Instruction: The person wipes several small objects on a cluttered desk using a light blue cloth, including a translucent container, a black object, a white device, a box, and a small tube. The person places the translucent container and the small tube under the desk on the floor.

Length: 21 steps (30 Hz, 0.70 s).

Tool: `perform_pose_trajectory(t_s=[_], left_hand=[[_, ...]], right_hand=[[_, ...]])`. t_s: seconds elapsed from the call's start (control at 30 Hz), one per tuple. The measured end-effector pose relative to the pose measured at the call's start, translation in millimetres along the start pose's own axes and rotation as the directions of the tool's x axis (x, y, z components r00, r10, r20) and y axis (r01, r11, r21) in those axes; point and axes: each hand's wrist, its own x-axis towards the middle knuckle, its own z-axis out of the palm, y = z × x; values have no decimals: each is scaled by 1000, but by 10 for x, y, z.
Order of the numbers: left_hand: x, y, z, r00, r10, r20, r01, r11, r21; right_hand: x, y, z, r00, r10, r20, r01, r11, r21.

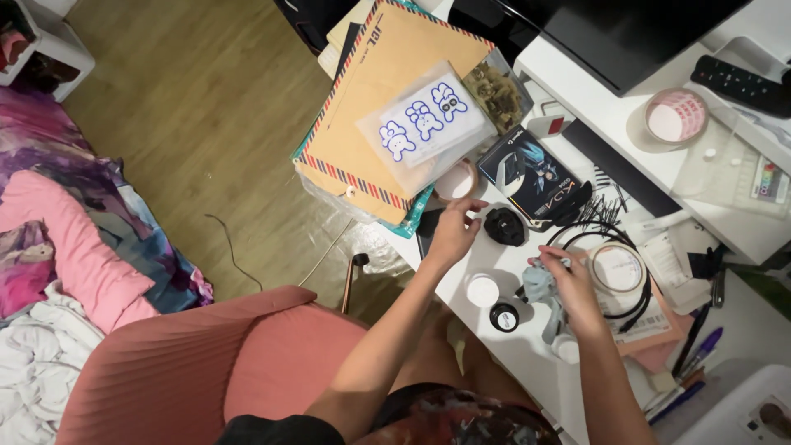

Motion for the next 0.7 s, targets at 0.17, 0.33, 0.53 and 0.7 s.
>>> perform_pose_trajectory(t_s=[0.17,0.33,0.53,0.7], left_hand=[[-239,-80,45,994,74,82,-74,997,-3],[-481,17,-68,990,-49,133,50,999,-4],[-519,-30,62,993,1,115,2,1000,-21],[-352,148,273,984,59,168,-51,997,-49]], right_hand=[[-2,126,-191,989,-139,-53,131,982,-138],[-97,-62,-228,997,-65,-37,66,997,30],[-208,-285,-348,982,-26,-186,54,987,148],[-263,-291,-540,964,-52,-259,103,977,187]])
